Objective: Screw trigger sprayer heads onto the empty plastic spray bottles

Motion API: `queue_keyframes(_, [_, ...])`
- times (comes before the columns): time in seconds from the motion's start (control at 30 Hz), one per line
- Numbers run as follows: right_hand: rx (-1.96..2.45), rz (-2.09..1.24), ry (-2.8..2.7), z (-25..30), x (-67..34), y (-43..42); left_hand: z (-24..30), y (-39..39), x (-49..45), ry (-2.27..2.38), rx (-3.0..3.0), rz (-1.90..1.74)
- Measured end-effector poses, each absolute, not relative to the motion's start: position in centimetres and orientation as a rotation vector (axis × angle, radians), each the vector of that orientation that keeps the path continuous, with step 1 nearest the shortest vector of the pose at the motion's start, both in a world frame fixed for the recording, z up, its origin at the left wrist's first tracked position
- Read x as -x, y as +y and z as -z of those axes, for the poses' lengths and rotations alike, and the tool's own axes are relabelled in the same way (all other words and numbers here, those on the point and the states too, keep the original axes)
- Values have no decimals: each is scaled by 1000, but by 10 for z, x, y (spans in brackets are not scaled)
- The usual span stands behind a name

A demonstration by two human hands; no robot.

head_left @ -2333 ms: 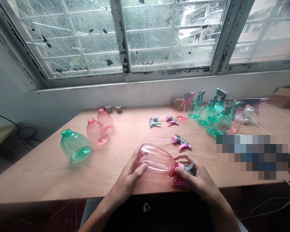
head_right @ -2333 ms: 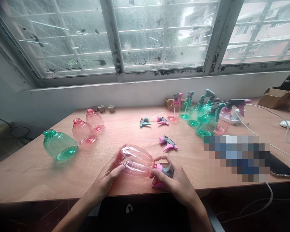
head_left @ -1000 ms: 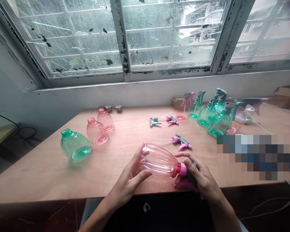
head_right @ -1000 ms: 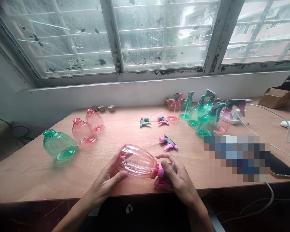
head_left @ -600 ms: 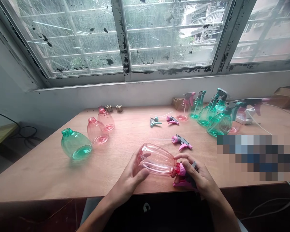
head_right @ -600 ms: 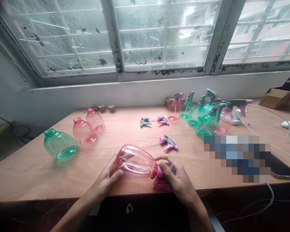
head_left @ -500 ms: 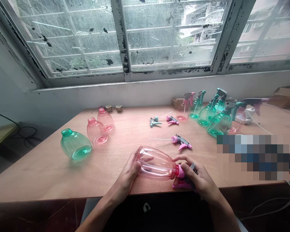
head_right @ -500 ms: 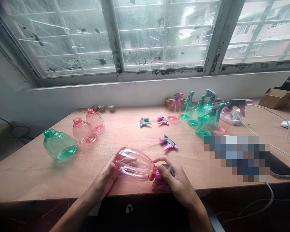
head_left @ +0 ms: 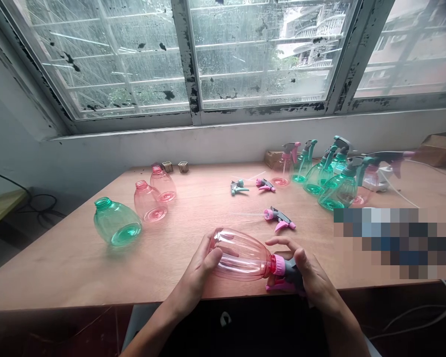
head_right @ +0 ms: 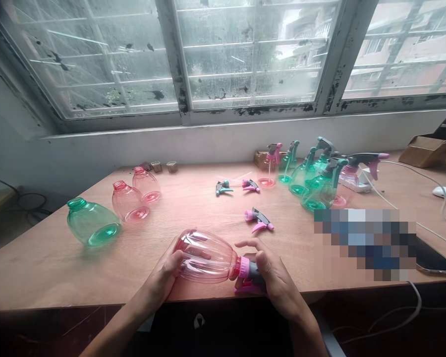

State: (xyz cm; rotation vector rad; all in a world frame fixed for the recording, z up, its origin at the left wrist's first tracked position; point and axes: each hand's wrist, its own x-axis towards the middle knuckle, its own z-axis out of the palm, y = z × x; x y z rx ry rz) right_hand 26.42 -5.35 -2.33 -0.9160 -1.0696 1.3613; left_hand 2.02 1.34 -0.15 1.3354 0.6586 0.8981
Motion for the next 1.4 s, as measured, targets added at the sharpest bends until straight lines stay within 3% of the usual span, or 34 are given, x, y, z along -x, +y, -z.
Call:
queue_keyframes(0.7, [981,-1100,-1061,23,-259,-41,-10,11,-28,688,-1114,-1077])
queue_keyframes(1.4, [1096,-1062,-1124,22,-260,-42,-12,13,-28,687,-1140,-1055])
